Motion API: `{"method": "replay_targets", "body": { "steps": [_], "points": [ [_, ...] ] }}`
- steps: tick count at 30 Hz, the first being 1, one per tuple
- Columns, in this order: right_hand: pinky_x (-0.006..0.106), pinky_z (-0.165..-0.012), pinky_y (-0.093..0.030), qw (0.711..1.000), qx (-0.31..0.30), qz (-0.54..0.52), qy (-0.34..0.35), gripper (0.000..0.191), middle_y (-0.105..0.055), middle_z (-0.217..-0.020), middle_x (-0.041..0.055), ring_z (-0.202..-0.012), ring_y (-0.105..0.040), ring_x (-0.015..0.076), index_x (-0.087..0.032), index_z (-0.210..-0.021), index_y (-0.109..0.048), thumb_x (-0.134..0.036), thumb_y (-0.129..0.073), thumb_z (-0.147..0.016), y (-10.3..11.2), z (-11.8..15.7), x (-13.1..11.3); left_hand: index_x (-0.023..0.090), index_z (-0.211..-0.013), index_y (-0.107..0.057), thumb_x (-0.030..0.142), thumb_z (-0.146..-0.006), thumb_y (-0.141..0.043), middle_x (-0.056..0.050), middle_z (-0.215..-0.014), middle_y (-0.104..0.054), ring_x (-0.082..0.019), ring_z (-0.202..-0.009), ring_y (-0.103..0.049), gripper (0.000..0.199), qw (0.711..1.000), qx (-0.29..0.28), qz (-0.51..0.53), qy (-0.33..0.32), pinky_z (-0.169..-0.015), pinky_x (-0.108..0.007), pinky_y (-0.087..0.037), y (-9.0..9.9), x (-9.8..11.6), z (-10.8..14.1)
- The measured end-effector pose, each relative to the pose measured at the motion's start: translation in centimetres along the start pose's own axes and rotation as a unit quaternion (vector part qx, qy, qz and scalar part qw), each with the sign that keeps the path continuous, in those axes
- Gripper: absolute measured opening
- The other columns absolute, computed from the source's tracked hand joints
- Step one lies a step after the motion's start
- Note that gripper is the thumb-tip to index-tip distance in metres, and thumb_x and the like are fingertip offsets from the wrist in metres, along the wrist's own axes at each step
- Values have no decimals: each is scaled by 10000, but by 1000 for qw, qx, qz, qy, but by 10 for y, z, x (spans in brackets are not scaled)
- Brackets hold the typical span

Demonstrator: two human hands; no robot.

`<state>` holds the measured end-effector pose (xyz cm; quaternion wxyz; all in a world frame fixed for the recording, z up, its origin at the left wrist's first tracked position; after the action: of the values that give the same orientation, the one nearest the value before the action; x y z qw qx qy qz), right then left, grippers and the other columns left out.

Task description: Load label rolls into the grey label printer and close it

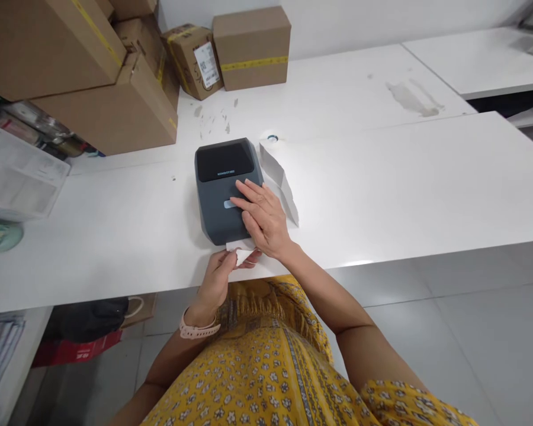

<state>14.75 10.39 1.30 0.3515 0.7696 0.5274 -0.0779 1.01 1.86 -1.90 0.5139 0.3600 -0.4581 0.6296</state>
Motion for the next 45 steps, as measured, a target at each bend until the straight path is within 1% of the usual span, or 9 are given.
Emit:
{"method": "replay_targets", "body": {
  "steps": [9,21,30,34,36,38,40,43,45],
  "points": [
    [531,-1233,-420,999,28,-8,13,340,-660,-1478,77,-1446,-563,227,-257,-1279,-686,-219,-420,-1071,0,-3,-4,147,-667,-703,492,-768,-805,-27,-667,-696,-86,-528,-581,374,998,-29,22,54,-551,-233,-481,-15,4,7],
    [538,-1226,-426,999,32,-17,8,336,-678,-1451,99,-1441,-568,230,-245,-1248,-705,-230,-423,-1066,0,-3,-4,154,-710,-666,736,-780,-717,-37,-561,-663,-117,-457,-559,589,999,-29,-12,34,-496,-260,-457,-21,1,5],
    [545,-1211,-447,1000,30,-5,2,341,-684,-1444,86,-1437,-573,231,-260,-1225,-713,-276,-405,-1080,0,-2,-3,143,-1049,-674,769,-934,-489,-67,-706,-737,-180,-573,-678,663,996,-79,-26,27,-585,-303,-541,-22,-9,24],
    [562,-1225,-426,999,28,-15,-8,338,-674,-1458,77,-1449,-562,235,-269,-1236,-710,-282,-411,-1079,-1,-2,-3,192,-761,-602,734,-968,-465,9,-548,-570,-120,-476,-525,596,992,-43,-111,-37,-515,-258,-448,4,-11,38],
    [567,-1234,-413,999,25,-25,-9,334,-671,-1462,77,-1450,-560,240,-270,-1241,-709,-278,-418,-1076,-2,-1,-3,215,-644,-508,732,-965,-475,42,-500,-449,-97,-445,-407,609,977,75,-157,-122,-476,-241,-361,33,2,36],
    [564,-1234,-411,999,30,-29,-1,324,-673,-1459,85,-1445,-565,244,-262,-1238,-710,-261,-432,-1070,-2,-1,-2,225,-640,-473,707,-983,-463,39,-532,-431,-104,-482,-392,592,930,238,-198,-199,-490,-240,-326,69,23,25],
    [555,-1232,-415,999,38,-30,7,318,-678,-1450,97,-1441,-570,246,-250,-1231,-713,-240,-442,-1064,-2,0,-2,236,-657,-439,668,-1015,-402,32,-567,-429,-123,-533,-421,562,877,333,-221,-267,-533,-247,-352,98,48,3],
    [552,-1228,-421,999,43,-30,6,319,-682,-1444,102,-1435,-576,250,-244,-1224,-719,-238,-445,-1061,-3,0,-2,226,-818,-569,551,-1020,-436,-14,-675,-561,-189,-703,-588,405,853,313,-356,-219,-735,-324,-495,121,72,-44],
    [556,-1216,-436,999,43,-23,3,322,-692,-1431,97,-1422,-589,252,-249,-1217,-723,-251,-441,-1062,-3,-1,-2,188,-1114,-618,479,-954,-565,-127,-1008,-703,-287,-1052,-658,336,831,283,-432,-204,-977,-449,-505,122,76,-64]
  ]
}}
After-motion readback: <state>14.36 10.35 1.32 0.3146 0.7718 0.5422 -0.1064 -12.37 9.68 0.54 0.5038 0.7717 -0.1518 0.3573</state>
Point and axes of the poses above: each hand's wrist, its own z-axis away from the middle knuckle, its own y-axis out of the back of the hand, x = y × z, the point moved 3 cm from there along -z, towards the middle knuckle
